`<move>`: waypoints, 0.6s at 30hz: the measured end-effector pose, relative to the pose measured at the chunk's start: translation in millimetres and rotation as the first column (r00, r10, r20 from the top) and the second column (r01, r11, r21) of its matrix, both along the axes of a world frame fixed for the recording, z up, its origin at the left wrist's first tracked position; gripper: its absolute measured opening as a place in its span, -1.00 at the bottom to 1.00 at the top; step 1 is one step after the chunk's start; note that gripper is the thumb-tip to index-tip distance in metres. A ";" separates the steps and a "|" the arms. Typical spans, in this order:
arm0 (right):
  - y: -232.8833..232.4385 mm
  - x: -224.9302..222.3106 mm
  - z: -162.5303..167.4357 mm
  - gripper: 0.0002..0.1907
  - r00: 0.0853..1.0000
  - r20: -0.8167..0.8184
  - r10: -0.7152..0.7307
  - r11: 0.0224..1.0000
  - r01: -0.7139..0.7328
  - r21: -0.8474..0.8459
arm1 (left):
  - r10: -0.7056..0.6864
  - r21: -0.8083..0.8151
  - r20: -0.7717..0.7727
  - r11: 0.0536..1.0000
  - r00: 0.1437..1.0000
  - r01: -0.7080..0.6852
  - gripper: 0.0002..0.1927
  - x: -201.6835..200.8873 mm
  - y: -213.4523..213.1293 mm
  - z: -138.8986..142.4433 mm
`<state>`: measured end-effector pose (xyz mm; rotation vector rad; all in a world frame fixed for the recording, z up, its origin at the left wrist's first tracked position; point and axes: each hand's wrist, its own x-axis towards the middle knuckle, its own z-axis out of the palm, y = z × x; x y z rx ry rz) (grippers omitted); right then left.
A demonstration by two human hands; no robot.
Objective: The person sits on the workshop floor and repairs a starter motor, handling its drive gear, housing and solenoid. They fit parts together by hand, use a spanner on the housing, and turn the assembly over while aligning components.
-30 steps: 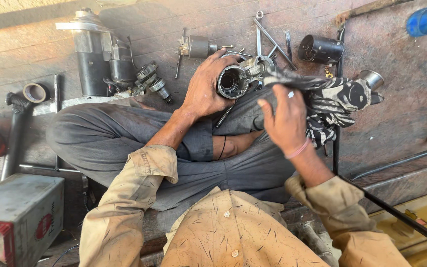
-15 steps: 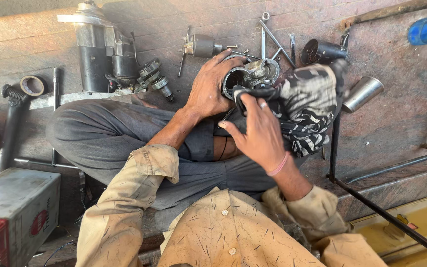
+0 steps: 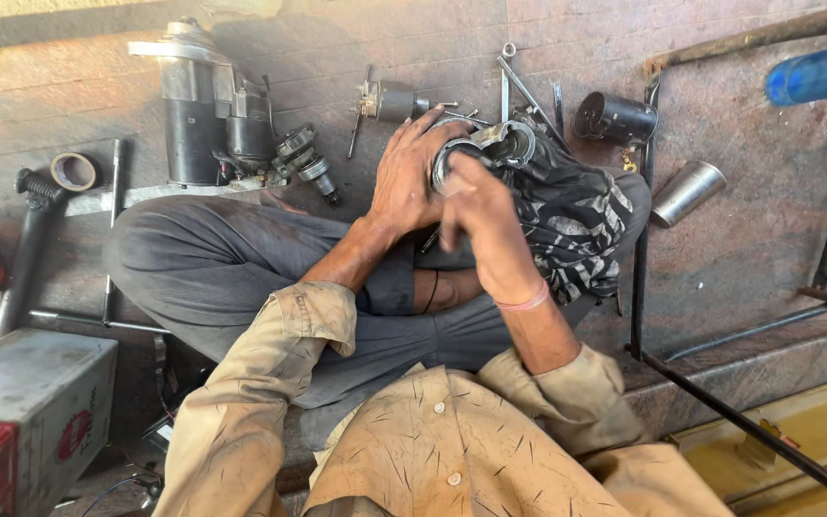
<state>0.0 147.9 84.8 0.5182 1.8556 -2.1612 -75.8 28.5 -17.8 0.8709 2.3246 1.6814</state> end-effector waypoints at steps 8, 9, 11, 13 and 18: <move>11.9 -4.5 13.2 -0.11 0.885 0.187 -0.426 0.550 0.417 -0.724 | -0.001 -0.118 0.004 0.993 1.000 0.001 -0.31 0.0 3.5 -5.9; 9.1 -4.9 14.3 -0.11 0.901 0.136 -0.411 0.618 0.385 -0.685 | 0.000 -0.130 0.000 0.991 1.000 0.000 -0.36 0.0 3.6 -8.1; -1.7 -5.1 13.4 -0.07 0.951 -0.060 -0.303 0.826 0.231 -0.515 | 0.004 -0.109 -0.036 0.994 0.999 -0.008 -0.34 -1.4 3.5 -12.9; -13.2 -3.1 10.7 -0.08 0.973 -0.192 -0.130 0.973 0.088 -0.213 | -0.013 -0.049 -0.073 0.999 0.997 0.009 -0.22 -2.3 2.3 -17.0; -4.5 6.3 12.1 -0.30 0.914 0.015 0.406 0.639 -0.296 0.710 | -0.039 -0.116 -0.022 0.993 0.999 0.036 -0.24 -2.2 0.9 -15.3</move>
